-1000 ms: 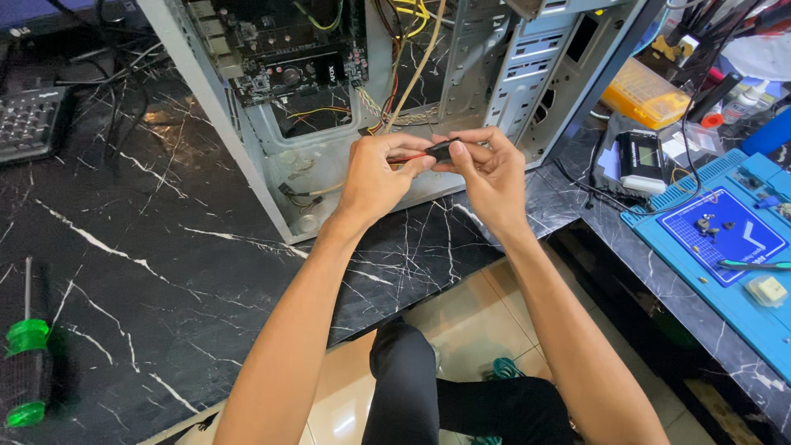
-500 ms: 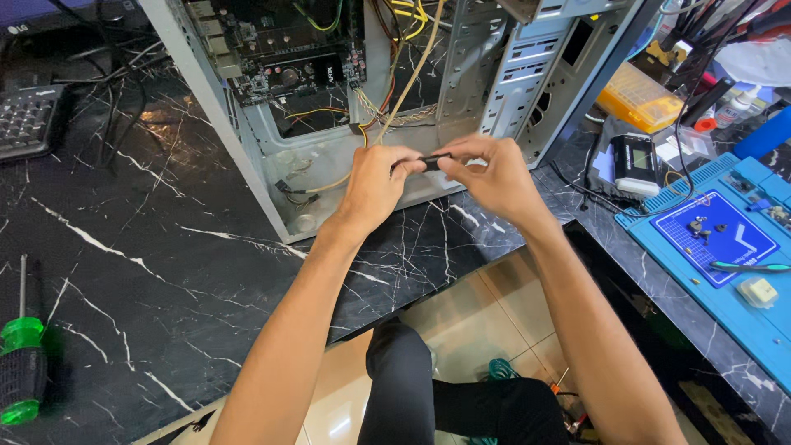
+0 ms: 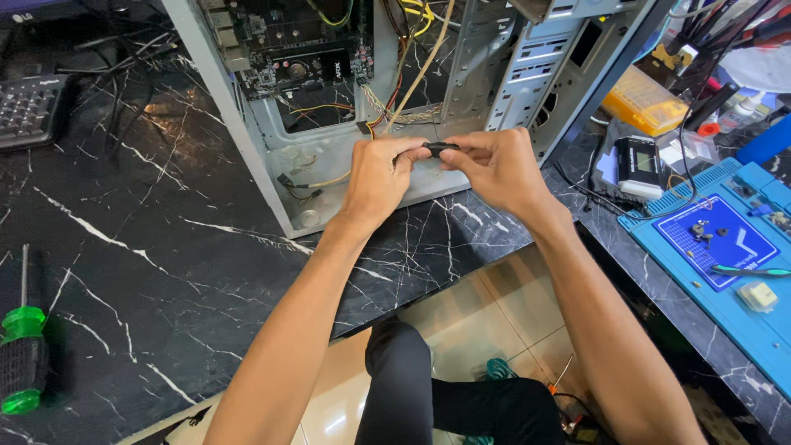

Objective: The person repairs a beige cable inside an open desktop computer case by stripping the outer jacket, twisting the inner wires, and securing the connection with black electrical tape. The person then connects a blue VGA cable to the back of the computer.

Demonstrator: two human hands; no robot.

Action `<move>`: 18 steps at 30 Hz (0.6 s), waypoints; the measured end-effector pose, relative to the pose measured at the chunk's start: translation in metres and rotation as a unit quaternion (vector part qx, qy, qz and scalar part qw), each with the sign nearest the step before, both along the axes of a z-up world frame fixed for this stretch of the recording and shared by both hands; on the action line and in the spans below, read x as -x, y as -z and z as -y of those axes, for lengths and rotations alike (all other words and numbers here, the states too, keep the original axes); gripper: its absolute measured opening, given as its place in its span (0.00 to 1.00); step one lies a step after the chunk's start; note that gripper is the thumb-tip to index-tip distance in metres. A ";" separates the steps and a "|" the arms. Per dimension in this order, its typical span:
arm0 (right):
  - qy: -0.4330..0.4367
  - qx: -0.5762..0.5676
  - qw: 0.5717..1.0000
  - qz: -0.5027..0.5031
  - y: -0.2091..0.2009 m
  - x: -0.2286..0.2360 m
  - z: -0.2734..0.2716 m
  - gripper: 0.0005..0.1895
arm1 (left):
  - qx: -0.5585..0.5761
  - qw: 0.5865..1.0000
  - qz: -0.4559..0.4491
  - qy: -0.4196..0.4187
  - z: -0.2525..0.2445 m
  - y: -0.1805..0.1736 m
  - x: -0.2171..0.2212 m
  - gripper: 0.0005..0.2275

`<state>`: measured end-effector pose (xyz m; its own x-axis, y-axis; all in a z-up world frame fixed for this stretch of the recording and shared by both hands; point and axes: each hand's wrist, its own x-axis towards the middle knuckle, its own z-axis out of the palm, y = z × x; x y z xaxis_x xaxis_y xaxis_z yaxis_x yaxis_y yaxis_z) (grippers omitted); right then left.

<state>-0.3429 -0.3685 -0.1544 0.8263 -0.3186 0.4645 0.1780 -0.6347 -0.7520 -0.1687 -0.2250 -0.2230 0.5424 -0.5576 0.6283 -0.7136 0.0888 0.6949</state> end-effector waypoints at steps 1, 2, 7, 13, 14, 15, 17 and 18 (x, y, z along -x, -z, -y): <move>0.000 0.000 1.000 0.000 -0.001 -0.001 0.000 0.14 | 0.000 1.000 0.000 0.000 -0.003 -0.003 -0.001 0.07; -0.002 0.028 1.000 0.003 -0.002 -0.001 0.000 0.14 | 0.013 0.999 0.030 0.011 -0.005 -0.005 -0.002 0.07; -0.025 0.122 0.992 0.000 -0.026 0.004 -0.007 0.09 | 0.039 0.991 0.123 0.034 -0.018 -0.020 0.003 0.07; -0.058 0.190 0.980 0.012 -0.036 0.006 -0.004 0.07 | 0.048 0.986 0.161 0.020 -0.027 -0.031 0.016 0.06; -0.061 0.204 0.977 0.018 -0.037 0.007 -0.005 0.07 | 0.041 0.983 0.178 0.017 -0.031 -0.037 0.019 0.07; -0.065 0.218 0.974 0.023 -0.038 0.008 -0.005 0.07 | 0.035 0.980 0.194 0.013 -0.035 -0.042 0.022 0.07; -0.065 0.218 0.973 0.029 -0.038 0.008 -0.006 0.06 | 0.034 0.981 0.192 0.009 -0.037 -0.048 0.027 0.08; -0.066 0.216 0.974 0.034 -0.037 0.009 -0.007 0.06 | 0.032 0.982 0.189 0.004 -0.038 -0.049 0.030 0.09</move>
<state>-0.3519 -0.3616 -0.1177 0.8097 0.0256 0.5862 0.3192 -0.8575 -0.4034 -0.1986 -0.1872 -0.1736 0.2606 -0.5139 0.8173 -0.9183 0.1293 0.3742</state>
